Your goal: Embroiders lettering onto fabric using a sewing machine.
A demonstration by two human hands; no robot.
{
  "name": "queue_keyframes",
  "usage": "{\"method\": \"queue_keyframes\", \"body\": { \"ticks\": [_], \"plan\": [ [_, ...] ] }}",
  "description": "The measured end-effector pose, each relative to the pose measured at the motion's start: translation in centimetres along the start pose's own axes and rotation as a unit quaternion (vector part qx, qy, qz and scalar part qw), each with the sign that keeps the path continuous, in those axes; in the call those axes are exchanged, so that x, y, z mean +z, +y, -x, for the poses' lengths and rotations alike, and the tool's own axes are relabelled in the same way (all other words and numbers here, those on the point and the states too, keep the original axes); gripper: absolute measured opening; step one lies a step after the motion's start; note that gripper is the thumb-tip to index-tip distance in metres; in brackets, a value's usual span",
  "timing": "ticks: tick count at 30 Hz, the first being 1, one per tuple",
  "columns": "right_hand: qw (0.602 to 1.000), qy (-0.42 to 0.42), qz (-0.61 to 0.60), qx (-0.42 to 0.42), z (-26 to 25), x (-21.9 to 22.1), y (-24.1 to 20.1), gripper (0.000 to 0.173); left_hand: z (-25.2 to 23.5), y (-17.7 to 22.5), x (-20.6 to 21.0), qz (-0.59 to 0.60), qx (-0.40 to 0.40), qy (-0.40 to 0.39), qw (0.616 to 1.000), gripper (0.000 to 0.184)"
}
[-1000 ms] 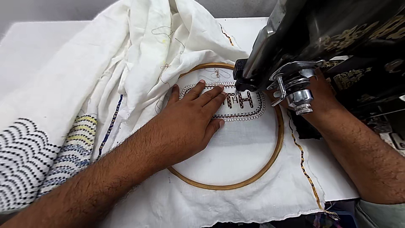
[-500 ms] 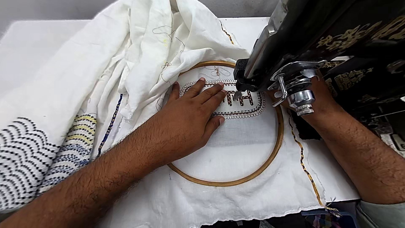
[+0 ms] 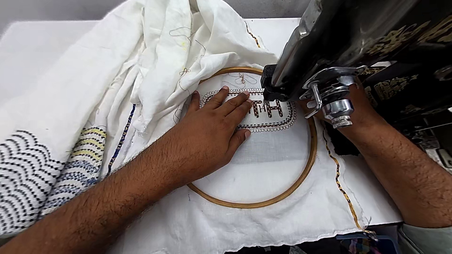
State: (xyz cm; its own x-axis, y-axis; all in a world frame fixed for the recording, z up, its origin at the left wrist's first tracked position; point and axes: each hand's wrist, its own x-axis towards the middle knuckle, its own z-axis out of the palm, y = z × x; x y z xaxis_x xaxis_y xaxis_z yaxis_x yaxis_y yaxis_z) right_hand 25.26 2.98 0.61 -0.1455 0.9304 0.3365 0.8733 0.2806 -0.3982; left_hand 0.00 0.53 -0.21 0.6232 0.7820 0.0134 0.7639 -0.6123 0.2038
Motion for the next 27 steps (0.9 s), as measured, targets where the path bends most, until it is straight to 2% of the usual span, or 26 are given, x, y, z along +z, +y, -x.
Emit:
{"method": "queue_keyframes", "body": {
  "ticks": [13,27],
  "plan": [
    [1.000,-0.004,-0.006,-0.014,-0.10,-0.31,0.00,0.028,0.24,0.27,-0.10,0.000,-0.001,-0.007,1.000,0.060],
    [0.999,-0.029,-0.006,0.017,-0.08,-0.83,-0.49,0.026,0.41,0.56,-0.30,-0.005,-0.002,-0.018,1.000,0.061]
  ]
}}
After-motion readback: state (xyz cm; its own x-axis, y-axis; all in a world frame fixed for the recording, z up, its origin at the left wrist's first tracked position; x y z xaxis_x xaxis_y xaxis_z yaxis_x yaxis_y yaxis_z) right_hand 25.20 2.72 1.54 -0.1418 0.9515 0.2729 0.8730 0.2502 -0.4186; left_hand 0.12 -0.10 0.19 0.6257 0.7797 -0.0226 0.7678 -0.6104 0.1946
